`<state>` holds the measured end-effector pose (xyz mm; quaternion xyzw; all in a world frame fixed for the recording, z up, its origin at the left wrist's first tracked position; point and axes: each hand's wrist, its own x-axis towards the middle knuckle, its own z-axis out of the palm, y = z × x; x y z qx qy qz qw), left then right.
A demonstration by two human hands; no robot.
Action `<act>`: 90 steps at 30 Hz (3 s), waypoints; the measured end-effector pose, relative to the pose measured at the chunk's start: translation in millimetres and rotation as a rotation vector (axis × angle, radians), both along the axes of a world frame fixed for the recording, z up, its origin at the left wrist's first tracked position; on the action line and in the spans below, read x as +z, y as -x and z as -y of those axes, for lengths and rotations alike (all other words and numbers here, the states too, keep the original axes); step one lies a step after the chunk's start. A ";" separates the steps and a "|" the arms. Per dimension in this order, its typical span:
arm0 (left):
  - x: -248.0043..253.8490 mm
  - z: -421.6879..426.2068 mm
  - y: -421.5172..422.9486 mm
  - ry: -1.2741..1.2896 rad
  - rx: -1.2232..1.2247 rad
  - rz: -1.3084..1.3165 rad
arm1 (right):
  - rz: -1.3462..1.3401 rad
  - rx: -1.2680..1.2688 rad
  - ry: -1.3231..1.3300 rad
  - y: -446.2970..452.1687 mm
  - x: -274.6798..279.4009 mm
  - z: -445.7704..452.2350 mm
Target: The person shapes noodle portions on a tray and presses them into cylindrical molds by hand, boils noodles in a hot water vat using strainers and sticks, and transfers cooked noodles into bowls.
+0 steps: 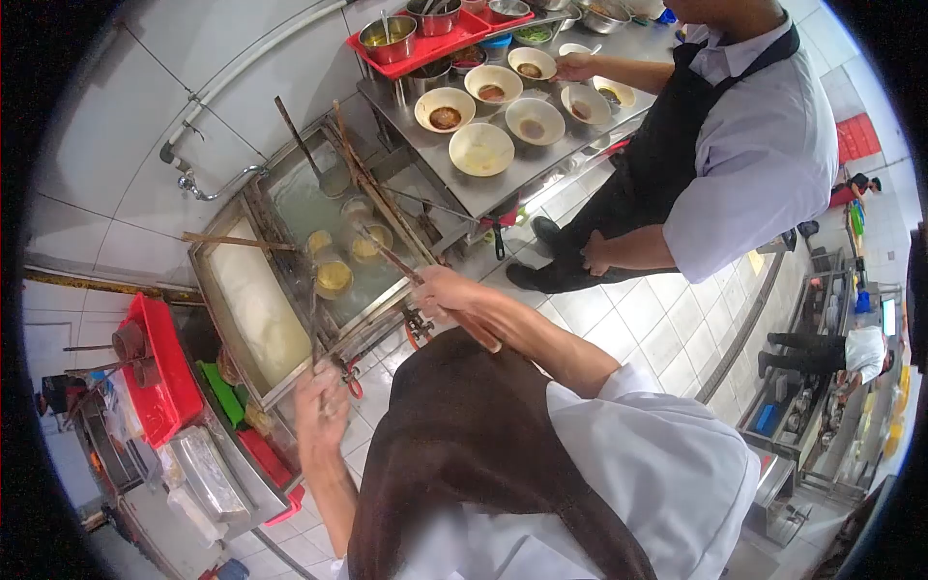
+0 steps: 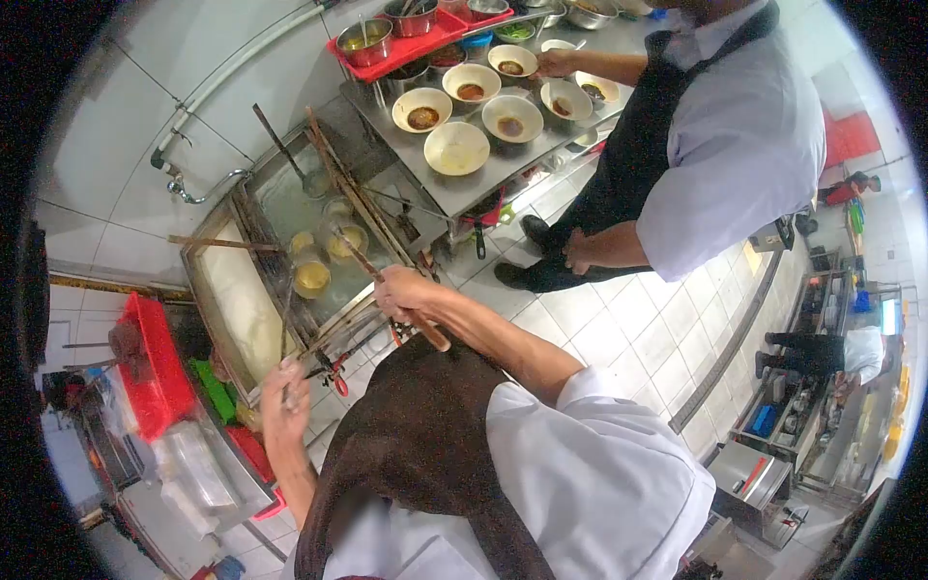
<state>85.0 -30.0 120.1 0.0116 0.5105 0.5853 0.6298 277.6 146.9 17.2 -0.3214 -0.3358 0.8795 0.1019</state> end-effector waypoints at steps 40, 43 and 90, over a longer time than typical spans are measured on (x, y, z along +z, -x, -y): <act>-9.0 3.7 20.6 -0.092 0.223 0.006 | 0.153 -0.071 -0.054 -1.2 32.5 -19.2; 0.5 -10.4 8.8 -0.111 0.023 0.061 | -0.075 0.036 0.032 11.1 3.0 -16.7; -6.1 3.7 19.8 -0.105 -0.007 0.050 | -0.015 -0.048 0.028 0.2 25.1 -7.8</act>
